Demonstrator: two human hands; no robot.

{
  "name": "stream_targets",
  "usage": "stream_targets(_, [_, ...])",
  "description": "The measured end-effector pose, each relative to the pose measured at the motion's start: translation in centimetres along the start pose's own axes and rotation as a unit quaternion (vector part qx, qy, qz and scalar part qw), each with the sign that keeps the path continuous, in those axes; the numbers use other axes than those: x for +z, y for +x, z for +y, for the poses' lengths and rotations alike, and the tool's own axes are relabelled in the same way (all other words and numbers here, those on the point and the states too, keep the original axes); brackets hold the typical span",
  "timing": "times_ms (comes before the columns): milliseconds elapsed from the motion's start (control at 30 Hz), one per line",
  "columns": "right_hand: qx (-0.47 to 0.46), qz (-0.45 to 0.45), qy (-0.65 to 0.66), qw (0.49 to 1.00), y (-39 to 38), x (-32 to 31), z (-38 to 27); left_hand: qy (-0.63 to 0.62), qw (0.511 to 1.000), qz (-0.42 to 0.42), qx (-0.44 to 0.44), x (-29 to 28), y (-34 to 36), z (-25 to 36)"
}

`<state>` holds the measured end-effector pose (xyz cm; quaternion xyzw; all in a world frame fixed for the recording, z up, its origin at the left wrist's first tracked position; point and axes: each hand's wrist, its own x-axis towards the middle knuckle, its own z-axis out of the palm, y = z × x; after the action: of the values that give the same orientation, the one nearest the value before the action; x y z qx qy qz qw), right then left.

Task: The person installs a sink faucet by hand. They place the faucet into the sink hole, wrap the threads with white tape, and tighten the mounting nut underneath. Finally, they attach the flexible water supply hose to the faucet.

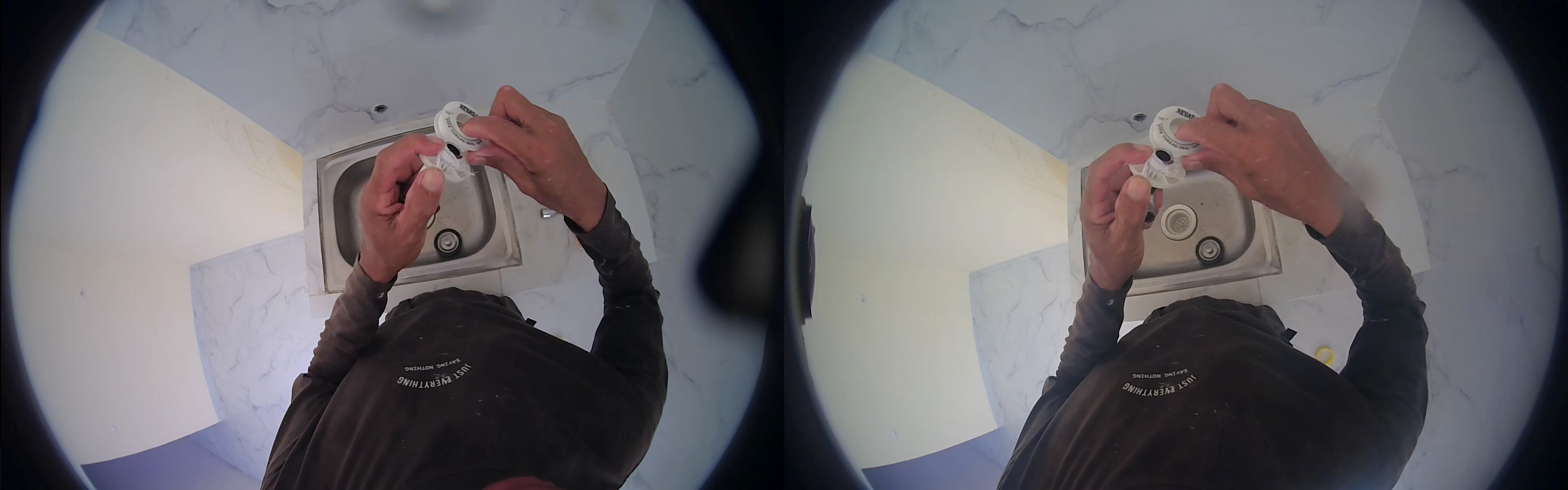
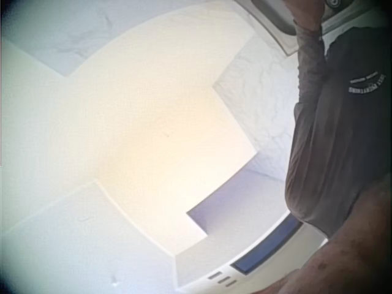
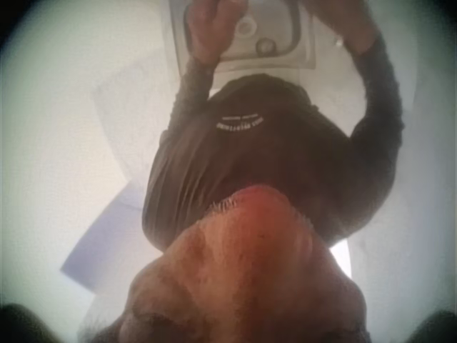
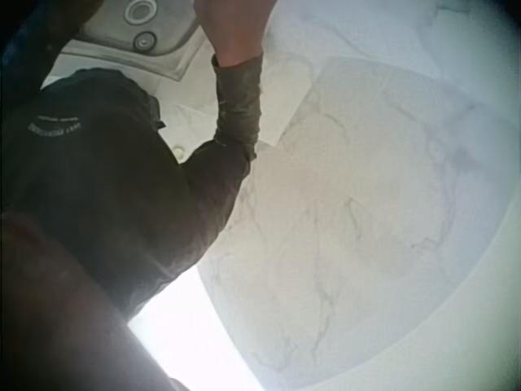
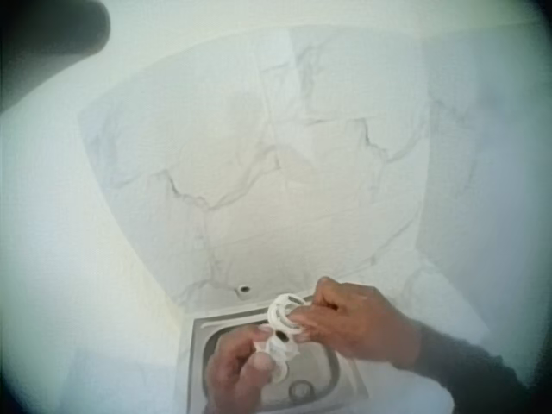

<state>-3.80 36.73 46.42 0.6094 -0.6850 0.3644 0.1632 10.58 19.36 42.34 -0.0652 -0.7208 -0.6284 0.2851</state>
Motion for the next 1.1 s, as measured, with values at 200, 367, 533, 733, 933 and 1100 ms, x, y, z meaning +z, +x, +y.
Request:
stream_targets(200, [0.001, -0.012, 0.039, 0.999, 0.0, -0.1, 0.5, -0.023, 0.999, 0.009, -0.022, -0.4, 0.5, -0.1])
stream_targets(367, [-0.026, -0.018, -0.023, 0.999, 0.2, -0.2, 0.3, -0.048, 0.997, 0.052, -0.042, -0.6, 1.1, 0.5])
stream_targets(533, [-0.051, -0.02, -0.039, 0.998, 1.2, 0.4, -0.1, 0.042, 0.997, 0.044, 0.043, -2.2, 1.4, -0.3])
stream_targets(733, [-0.036, -0.047, -0.001, 0.998, 1.9, 0.6, -0.6, 0.158, 0.984, 0.038, 0.073, -3.6, 1.7, 0.0])
stream_targets(933, [0.079, -0.117, 0.205, 0.969, 2.9, 0.3, -0.3, 0.304, 0.946, 0.016, 0.112, -4.4, 2.7, 0.2])
stream_targets(1100, [0.2, -0.16, 0.383, 0.888, 3.5, 0.8, -0.3, 0.277, 0.957, -0.024, 0.079, -4.7, 3.0, 0.3])
